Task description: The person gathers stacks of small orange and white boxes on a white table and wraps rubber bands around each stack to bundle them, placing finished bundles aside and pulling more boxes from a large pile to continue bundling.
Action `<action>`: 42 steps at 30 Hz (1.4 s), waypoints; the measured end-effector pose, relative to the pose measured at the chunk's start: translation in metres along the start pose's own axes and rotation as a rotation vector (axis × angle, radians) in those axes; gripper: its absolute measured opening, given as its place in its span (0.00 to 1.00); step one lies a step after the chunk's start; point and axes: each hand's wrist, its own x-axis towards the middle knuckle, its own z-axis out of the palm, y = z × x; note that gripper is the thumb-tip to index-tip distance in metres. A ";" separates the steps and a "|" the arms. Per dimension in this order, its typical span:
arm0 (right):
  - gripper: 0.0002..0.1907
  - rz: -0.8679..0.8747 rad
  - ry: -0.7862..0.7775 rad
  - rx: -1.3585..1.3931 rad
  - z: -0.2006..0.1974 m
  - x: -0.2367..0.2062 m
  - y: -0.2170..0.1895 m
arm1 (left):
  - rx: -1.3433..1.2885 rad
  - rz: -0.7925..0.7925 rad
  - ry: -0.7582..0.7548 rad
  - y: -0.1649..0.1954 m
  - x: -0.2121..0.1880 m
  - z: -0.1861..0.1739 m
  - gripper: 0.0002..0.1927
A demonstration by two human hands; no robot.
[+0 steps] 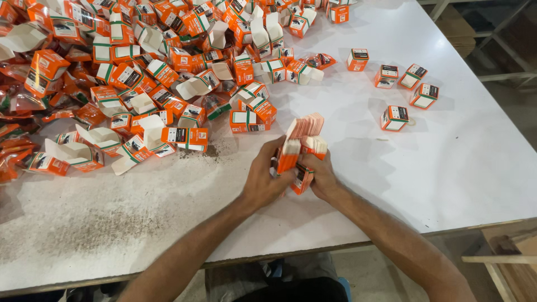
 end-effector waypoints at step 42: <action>0.46 -0.275 0.094 -1.351 0.025 -0.006 -0.041 | 0.295 0.329 0.777 0.007 0.020 -0.083 0.15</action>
